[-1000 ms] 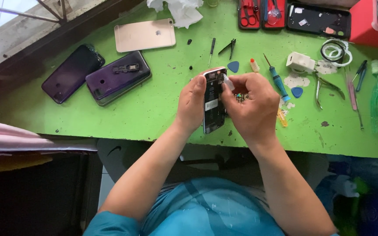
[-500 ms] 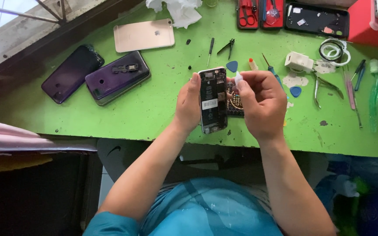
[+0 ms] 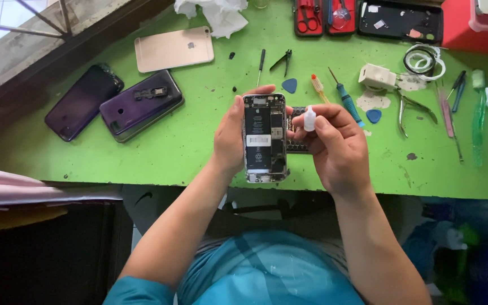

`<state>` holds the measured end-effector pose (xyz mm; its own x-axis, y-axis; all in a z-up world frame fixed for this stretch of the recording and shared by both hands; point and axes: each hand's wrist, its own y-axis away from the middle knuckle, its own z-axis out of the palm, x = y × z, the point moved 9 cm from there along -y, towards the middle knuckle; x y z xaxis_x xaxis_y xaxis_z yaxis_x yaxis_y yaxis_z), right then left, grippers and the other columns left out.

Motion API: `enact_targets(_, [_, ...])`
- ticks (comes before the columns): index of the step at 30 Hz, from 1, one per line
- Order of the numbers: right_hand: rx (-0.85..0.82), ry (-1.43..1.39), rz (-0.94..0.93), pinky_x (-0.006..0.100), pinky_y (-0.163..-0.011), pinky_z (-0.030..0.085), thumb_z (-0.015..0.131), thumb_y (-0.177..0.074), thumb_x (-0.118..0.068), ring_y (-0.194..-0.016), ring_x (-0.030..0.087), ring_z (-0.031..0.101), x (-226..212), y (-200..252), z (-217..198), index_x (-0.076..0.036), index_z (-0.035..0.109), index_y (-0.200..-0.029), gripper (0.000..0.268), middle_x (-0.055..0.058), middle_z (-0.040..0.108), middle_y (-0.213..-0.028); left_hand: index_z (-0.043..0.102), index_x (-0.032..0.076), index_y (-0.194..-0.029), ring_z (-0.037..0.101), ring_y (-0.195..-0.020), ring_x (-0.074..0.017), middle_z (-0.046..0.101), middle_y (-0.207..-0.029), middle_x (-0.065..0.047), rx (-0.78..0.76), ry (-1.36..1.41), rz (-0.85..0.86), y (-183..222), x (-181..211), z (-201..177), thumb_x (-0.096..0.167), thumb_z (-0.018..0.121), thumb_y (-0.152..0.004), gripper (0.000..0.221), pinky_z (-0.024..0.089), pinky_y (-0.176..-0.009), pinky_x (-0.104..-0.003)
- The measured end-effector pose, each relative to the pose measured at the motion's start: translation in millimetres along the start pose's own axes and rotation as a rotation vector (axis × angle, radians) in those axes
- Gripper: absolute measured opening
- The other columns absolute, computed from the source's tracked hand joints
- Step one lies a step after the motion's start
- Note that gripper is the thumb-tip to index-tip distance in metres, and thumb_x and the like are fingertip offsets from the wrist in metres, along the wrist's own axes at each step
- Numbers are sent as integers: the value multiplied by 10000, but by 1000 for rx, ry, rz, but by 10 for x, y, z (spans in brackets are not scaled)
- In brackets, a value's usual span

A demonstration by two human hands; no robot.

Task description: The person applies a liquid from a small bottle onto the internal components of a disassembled smartphone. They then use a toothbrush to scrub the circuit board and surrounding areas. The person works on a green workbench with various tools and phone parts visible.

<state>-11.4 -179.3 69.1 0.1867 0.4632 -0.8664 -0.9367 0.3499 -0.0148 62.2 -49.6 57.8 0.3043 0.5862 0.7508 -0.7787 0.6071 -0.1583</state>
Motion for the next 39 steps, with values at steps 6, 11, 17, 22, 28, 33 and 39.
enact_targets(6, [-33,-172,41,430,-837,632,529,-1025,-108,-816,261,729,53,58,-158,19,573,-1203,223,276,704,-977,508,73,-1418,753,-903,-354,680,-1145,-282,-41,103,-109,9,-32,119,429,275,-1101,531,657,-791,-432])
enact_targets(11, [-36,-242,35,455,-830,621,544,-1022,-119,-821,283,715,84,103,-332,12,573,-1209,230,280,688,-963,531,72,-1415,741,-909,-377,660,-1198,-306,-59,292,-205,77,-24,334,446,334,-1097,529,656,-814,-476])
enact_targets(17, [-38,-253,35,464,-853,604,526,-1034,-110,-857,309,712,151,95,-545,-15,581,-1219,215,271,674,-985,448,-11,-1473,728,-878,-463,607,-1274,-359,-109,515,-271,191,-72,531,484,383,-1070,642,656,-768,-545])
enact_targets(22, [-53,-240,82,360,-810,550,566,-1059,-109,-887,249,655,28,152,-456,-58,649,-1184,158,182,695,-1055,442,-114,-1476,624,-1167,-479,593,-1237,-360,-52,686,-319,335,133,698,400,439,-1118,627,606,-773,-620])
enact_targets(28, [-16,-221,99,355,-799,570,539,-1076,-97,-852,237,663,28,167,-501,-64,650,-1154,139,160,704,-1030,382,-111,-1546,627,-1173,-476,605,-1241,-344,-41,784,-379,406,175,793,403,405,-1146,652,609,-801,-608])
enact_targets(33, [-34,-182,99,330,-726,570,540,-1071,-114,-857,203,673,15,185,-443,-69,637,-1154,134,132,702,-1050,351,-87,-1592,607,-1227,-483,599,-1288,-344,-78,833,-378,409,137,788,413,436,-1139,680,592,-849,-647])
enact_targets(39, [-58,-202,80,329,-697,551,554,-1071,-110,-865,229,660,-10,182,-399,-65,648,-1168,142,153,694,-1046,367,-95,-1567,624,-1191,-446,596,-1276,-329,-44,764,-373,403,154,754,407,418,-1137,663,604,-845,-605])
